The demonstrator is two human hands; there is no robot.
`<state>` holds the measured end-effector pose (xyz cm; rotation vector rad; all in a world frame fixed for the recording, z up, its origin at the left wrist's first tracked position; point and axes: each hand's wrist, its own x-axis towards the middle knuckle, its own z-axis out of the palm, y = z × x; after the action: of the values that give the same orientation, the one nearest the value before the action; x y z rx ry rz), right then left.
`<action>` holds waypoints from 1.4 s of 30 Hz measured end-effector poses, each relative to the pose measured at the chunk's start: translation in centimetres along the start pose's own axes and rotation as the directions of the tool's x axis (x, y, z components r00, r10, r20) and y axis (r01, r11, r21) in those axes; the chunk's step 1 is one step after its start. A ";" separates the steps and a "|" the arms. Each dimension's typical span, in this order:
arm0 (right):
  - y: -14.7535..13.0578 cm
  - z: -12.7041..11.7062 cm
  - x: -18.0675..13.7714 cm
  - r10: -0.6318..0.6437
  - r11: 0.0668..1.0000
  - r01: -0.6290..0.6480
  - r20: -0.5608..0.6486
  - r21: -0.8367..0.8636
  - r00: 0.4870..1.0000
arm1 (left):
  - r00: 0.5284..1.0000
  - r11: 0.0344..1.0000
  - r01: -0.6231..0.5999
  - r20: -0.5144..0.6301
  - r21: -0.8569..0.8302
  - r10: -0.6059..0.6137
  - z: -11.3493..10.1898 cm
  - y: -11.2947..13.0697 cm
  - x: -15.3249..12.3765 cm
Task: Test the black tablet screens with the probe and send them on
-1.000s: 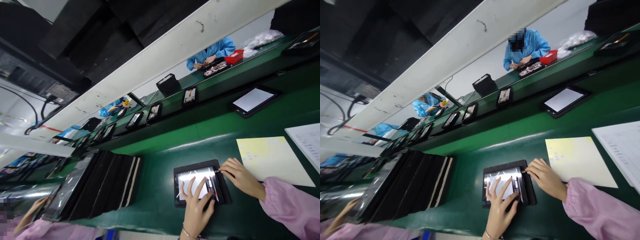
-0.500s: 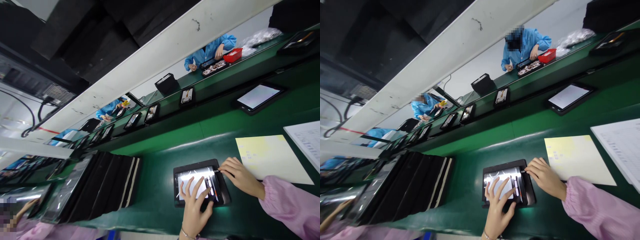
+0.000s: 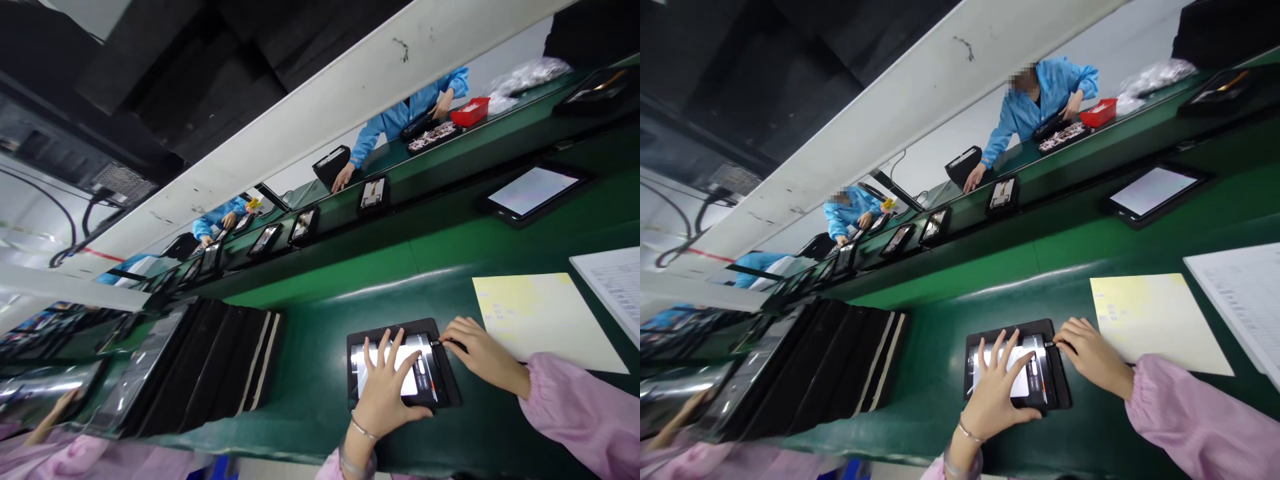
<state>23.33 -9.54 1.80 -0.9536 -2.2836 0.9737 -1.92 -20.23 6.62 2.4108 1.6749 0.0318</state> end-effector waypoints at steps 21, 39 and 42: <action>-0.2 0.1 0.0 -0.002 1.000 0.002 -0.002 0.004 1.000 | 0.997 1.000 0.002 0.074 -0.021 0.000 -0.2 0.2 0.3; 0.3 -0.6 1.5 -0.172 0.974 0.172 0.010 -0.146 0.985 | 0.984 0.987 -0.157 -0.086 0.017 0.158 1.7 1.1 3.3; 0.3 -0.8 1.0 -0.201 0.956 0.194 -0.009 -0.222 0.980 | 0.978 0.983 -0.181 -0.098 0.032 0.183 1.9 1.2 3.6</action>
<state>23.30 -8.30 2.18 -0.7999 -2.4413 0.6271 0.72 -17.62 4.65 2.6130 1.4957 0.1653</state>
